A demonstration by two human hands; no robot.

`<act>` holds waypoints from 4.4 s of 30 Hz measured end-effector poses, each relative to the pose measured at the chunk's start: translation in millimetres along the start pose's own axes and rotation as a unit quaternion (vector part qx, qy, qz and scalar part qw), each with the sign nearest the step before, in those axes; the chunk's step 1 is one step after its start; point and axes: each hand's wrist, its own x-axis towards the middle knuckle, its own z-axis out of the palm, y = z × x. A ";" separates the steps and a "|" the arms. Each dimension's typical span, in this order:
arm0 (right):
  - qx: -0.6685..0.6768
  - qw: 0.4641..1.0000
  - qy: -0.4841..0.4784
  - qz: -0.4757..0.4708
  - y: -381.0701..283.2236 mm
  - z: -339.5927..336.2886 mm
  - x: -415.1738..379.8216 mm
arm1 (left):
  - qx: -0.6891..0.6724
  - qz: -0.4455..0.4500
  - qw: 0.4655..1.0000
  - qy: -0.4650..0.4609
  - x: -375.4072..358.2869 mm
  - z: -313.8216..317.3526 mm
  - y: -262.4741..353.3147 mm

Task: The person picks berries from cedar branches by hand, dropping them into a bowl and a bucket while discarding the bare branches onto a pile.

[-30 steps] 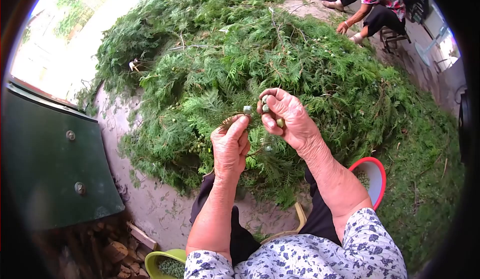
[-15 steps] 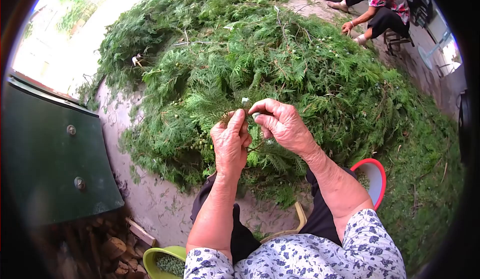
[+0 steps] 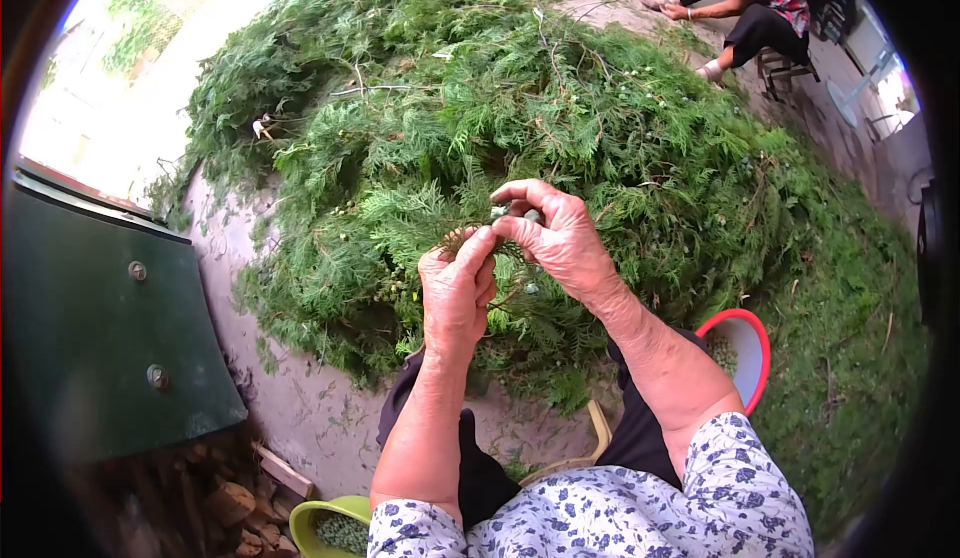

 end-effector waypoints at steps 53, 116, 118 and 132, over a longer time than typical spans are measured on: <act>-0.146 0.978 0.136 -0.069 38.6 36.4 -29.0 | 0.379 0.524 0.704 0.293 -0.6 -23.5 36.8; -0.195 0.969 0.017 -0.154 -25.8 -3.9 -9.5 | 0.515 0.305 0.799 0.056 0.9 -5.0 -10.1; -0.244 0.953 0.009 -0.178 -14.9 1.0 -8.3 | 0.531 0.323 0.782 0.052 1.2 -5.0 -11.9; 0.337 0.940 -0.018 0.055 -21.9 -31.2 5.0 | 0.248 0.142 0.958 0.007 0.1 -6.6 -4.4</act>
